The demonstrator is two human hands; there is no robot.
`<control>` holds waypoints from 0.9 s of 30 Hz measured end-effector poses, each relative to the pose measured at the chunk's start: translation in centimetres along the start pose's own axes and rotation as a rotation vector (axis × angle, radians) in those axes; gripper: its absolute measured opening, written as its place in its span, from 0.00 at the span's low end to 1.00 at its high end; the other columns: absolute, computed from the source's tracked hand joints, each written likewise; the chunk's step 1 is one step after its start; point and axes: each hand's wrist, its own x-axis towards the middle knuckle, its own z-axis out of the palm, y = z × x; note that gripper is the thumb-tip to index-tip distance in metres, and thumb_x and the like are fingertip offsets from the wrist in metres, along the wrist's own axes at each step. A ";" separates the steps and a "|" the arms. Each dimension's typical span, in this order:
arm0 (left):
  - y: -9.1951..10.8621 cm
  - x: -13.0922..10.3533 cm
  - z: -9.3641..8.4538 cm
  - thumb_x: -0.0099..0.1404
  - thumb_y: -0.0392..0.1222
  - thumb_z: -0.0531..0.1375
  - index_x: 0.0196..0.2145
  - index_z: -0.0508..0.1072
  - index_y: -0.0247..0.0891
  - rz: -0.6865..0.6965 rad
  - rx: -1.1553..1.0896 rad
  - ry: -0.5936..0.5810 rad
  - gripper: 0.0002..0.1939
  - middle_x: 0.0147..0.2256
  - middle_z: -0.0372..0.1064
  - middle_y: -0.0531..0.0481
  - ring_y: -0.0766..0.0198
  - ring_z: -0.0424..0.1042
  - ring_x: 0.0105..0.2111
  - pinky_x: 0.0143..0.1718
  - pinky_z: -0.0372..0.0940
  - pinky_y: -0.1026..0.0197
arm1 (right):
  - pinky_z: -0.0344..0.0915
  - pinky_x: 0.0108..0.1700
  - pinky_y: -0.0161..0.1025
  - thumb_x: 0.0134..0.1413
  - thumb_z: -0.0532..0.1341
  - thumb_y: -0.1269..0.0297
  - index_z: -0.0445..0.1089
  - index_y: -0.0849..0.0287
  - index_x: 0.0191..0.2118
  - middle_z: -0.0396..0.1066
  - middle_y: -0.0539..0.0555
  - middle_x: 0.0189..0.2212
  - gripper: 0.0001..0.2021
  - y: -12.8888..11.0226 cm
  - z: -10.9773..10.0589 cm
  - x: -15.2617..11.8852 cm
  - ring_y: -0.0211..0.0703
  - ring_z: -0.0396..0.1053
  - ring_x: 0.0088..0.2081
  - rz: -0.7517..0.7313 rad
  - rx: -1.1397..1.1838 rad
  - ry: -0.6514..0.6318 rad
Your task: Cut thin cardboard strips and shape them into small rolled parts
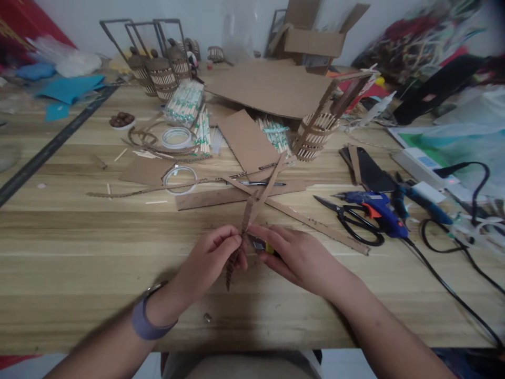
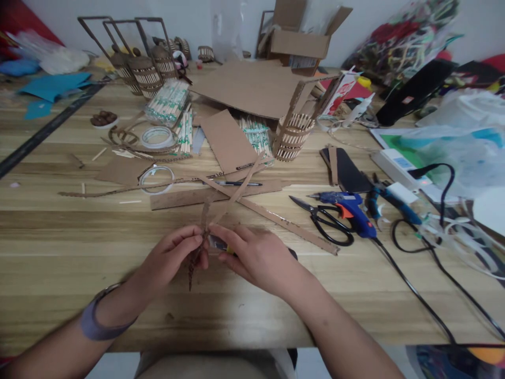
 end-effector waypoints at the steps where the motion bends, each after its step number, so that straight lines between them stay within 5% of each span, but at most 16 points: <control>1: 0.0 0.0 0.0 0.64 0.44 0.53 0.25 0.67 0.39 -0.003 0.004 -0.002 0.11 0.20 0.70 0.55 0.66 0.67 0.23 0.26 0.60 0.65 | 0.70 0.34 0.40 0.68 0.52 0.58 0.61 0.59 0.61 0.77 0.59 0.40 0.20 0.0 0.0 0.0 0.49 0.76 0.37 0.002 -0.005 0.000; 27: 0.4 -0.2 0.0 0.62 0.43 0.52 0.23 0.66 0.40 0.024 0.144 0.013 0.12 0.22 0.68 0.54 0.65 0.65 0.24 0.27 0.59 0.64 | 0.69 0.33 0.39 0.67 0.53 0.61 0.62 0.58 0.60 0.76 0.59 0.39 0.19 0.1 0.0 -0.1 0.47 0.75 0.36 -0.026 -0.029 -0.044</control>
